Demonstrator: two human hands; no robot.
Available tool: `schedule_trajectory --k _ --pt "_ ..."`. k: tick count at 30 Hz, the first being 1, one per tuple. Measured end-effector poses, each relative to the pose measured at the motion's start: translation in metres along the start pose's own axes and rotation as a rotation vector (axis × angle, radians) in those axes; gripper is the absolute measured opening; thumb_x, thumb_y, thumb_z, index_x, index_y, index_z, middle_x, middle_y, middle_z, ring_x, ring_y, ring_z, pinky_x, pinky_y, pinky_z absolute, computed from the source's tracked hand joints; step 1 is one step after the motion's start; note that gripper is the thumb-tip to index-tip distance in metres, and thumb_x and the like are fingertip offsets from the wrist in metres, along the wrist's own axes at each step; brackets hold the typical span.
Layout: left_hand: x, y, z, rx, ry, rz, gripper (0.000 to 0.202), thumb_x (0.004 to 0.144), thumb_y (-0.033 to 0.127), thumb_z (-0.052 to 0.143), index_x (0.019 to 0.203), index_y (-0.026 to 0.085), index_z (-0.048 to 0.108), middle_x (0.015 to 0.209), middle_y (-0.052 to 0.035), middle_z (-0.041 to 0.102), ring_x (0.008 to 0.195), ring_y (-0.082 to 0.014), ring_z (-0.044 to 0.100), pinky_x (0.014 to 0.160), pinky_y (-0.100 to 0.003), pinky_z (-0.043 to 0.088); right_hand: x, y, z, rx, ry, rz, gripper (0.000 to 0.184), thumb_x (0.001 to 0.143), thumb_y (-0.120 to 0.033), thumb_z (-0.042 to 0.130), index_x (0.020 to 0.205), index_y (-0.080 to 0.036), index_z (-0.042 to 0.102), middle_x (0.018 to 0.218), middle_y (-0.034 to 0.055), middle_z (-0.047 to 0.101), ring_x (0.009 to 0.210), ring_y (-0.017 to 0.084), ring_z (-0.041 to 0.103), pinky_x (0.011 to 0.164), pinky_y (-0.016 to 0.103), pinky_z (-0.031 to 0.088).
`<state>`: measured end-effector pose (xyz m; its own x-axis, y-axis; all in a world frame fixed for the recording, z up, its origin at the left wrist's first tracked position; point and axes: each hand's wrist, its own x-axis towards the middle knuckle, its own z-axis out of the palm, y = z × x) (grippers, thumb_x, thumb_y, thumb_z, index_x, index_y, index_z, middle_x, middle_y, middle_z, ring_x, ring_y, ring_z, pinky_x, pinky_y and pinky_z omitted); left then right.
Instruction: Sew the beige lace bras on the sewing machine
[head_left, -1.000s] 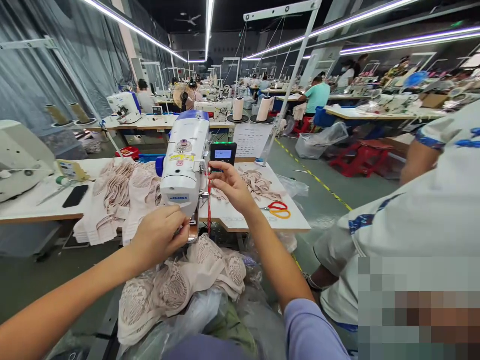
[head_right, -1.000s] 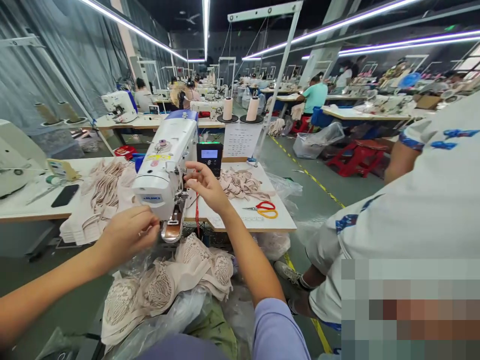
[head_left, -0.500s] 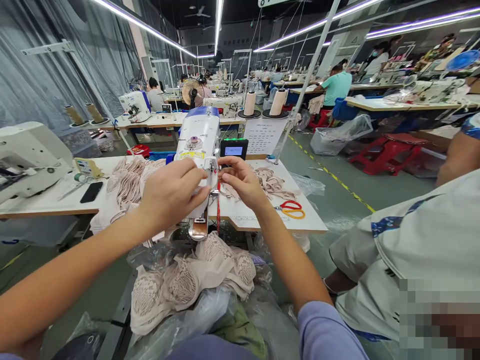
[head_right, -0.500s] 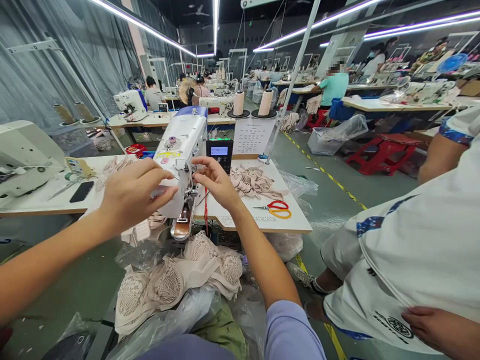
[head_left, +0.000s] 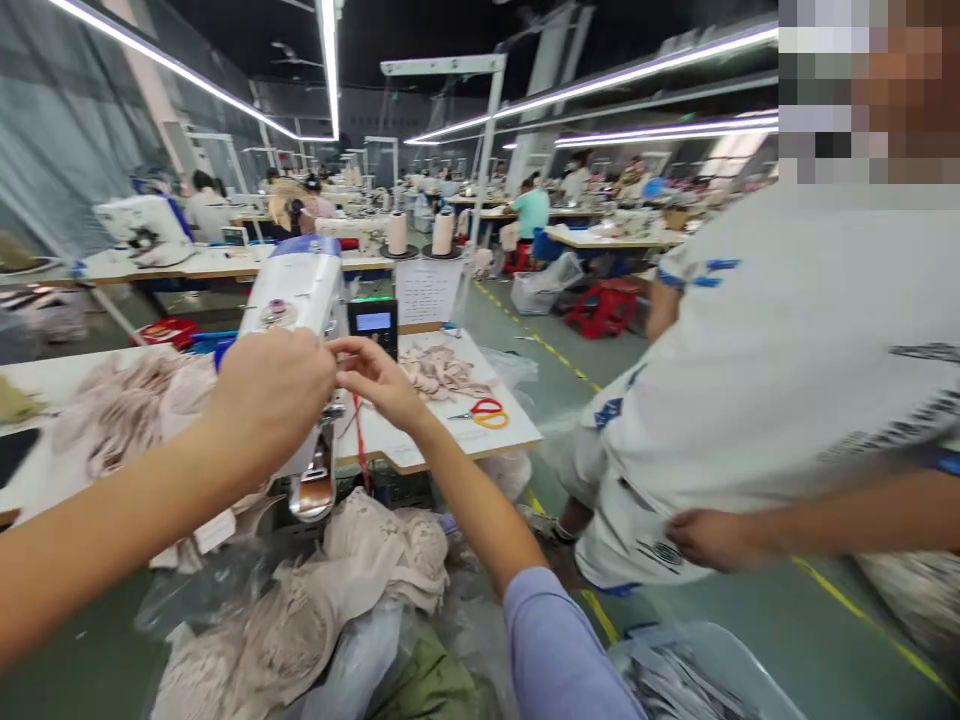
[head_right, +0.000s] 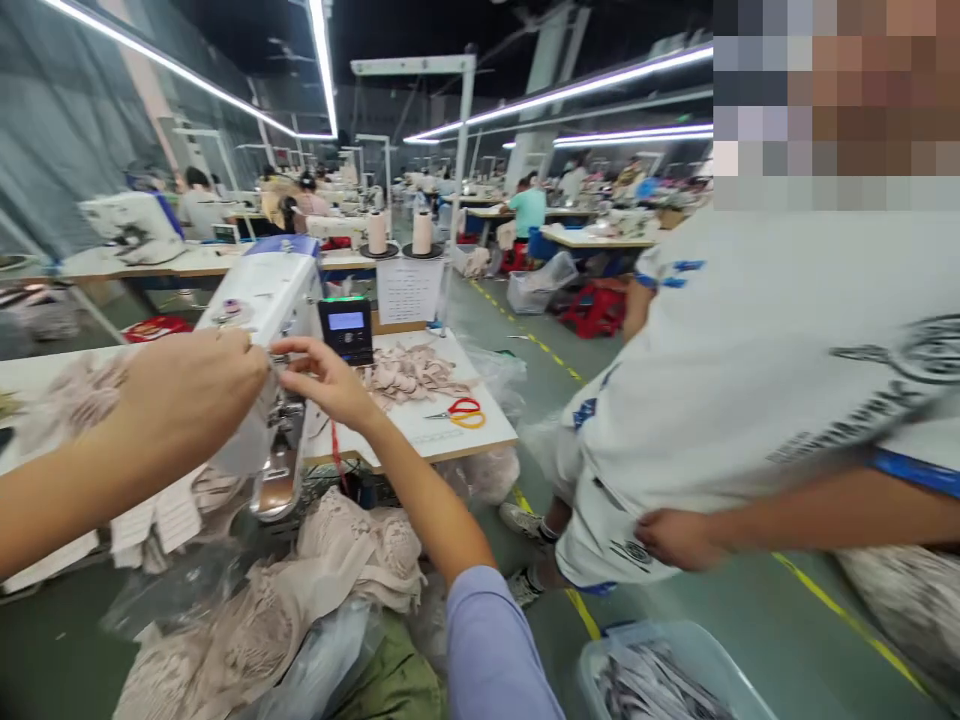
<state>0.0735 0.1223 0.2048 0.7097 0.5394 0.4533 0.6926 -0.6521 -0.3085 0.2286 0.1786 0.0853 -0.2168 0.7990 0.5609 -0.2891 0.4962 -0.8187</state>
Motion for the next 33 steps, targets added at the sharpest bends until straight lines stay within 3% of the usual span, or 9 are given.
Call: schedule_trajectory --k 7,11,19,21,23,25,27,29,33 --pt "-0.009 -0.018 0.005 0.274 0.069 0.132 0.030 0.083 0.004 0.032 0.062 0.022 0.041 0.060 -0.0036 0.040 0.055 -0.0200 0.040 0.054 -0.033 0.017 -0.017 -0.005 -0.005 0.049 0.045 0.020 0.045 0.081 -0.036 0.076 0.121 -0.026 0.059 0.135 0.0074 0.058 0.122 0.022 0.058 0.100 0.034 0.055" --pt "-0.033 -0.019 0.001 0.272 0.051 0.047 0.026 0.094 0.019 0.040 0.068 0.022 0.045 0.066 -0.0032 0.049 0.060 -0.0201 0.044 0.054 -0.032 0.017 -0.038 -0.006 -0.003 0.118 0.129 0.035 0.045 0.076 -0.034 0.079 0.116 -0.025 0.062 0.128 0.0067 0.062 0.123 0.022 0.059 0.097 0.034 0.057" --pt "-0.119 0.011 0.028 -0.125 0.058 0.045 0.020 0.090 0.014 0.048 0.074 0.020 0.058 0.067 -0.0015 0.057 0.061 -0.0169 0.053 0.057 -0.032 0.036 -0.115 0.032 -0.034 0.049 0.722 0.273 0.030 0.078 -0.048 0.073 0.096 -0.025 0.065 0.108 0.0042 0.068 0.097 0.020 0.068 0.072 0.029 0.060" --pt "-0.136 0.020 0.037 -0.196 0.032 0.040 0.020 0.089 0.012 0.048 0.074 0.019 0.058 0.067 -0.0015 0.057 0.061 -0.0163 0.054 0.057 -0.031 0.037 -0.142 0.038 -0.036 -0.170 0.615 0.438 0.033 0.078 -0.051 0.074 0.097 -0.025 0.067 0.104 0.0065 0.070 0.091 0.023 0.068 0.067 0.032 0.058" --pt "-0.152 0.031 0.051 -0.277 -0.005 0.047 0.019 0.087 0.011 0.048 0.073 0.019 0.057 0.067 -0.0018 0.057 0.062 -0.0163 0.054 0.057 -0.031 0.038 -0.165 0.037 -0.024 -0.362 0.311 0.584 0.032 0.080 -0.051 0.073 0.095 -0.024 0.071 0.095 0.0083 0.071 0.085 0.025 0.067 0.065 0.035 0.057" --pt "-0.170 0.047 0.071 -0.341 -0.030 0.065 0.019 0.085 0.011 0.047 0.070 0.020 0.055 0.065 -0.0016 0.057 0.060 -0.0164 0.053 0.054 -0.031 0.037 -0.175 0.031 0.000 -0.282 0.007 0.626 0.034 0.087 -0.053 0.067 0.105 -0.024 0.072 0.101 0.0098 0.073 0.083 0.023 0.068 0.066 0.034 0.055" --pt "-0.190 0.064 0.096 -0.388 -0.041 0.077 0.019 0.083 0.011 0.047 0.068 0.020 0.054 0.063 -0.0012 0.056 0.056 -0.0160 0.051 0.053 -0.032 0.034 -0.171 0.025 0.029 0.014 -0.138 0.584 0.043 0.094 -0.055 0.057 0.124 -0.026 0.065 0.119 0.0111 0.070 0.079 0.018 0.068 0.062 0.029 0.054" --pt "-0.208 0.079 0.118 -0.433 -0.095 0.061 0.018 0.083 0.011 0.049 0.068 0.020 0.054 0.064 -0.0010 0.057 0.057 -0.0155 0.052 0.053 -0.031 0.035 -0.155 0.026 0.055 0.258 -0.101 0.516 0.045 0.095 -0.056 0.057 0.126 -0.025 0.062 0.117 0.0099 0.070 0.065 0.011 0.063 0.054 0.023 0.047" --pt "-0.230 0.089 0.139 -0.489 -0.216 0.005 0.016 0.085 0.011 0.050 0.074 0.020 0.057 0.067 -0.0009 0.059 0.060 -0.0155 0.055 0.055 -0.030 0.037 -0.110 0.058 0.078 0.393 0.186 0.495 0.038 0.084 -0.055 0.071 0.087 -0.018 0.063 0.062 -0.0056 0.054 0.043 0.004 0.035 0.041 0.018 0.024"
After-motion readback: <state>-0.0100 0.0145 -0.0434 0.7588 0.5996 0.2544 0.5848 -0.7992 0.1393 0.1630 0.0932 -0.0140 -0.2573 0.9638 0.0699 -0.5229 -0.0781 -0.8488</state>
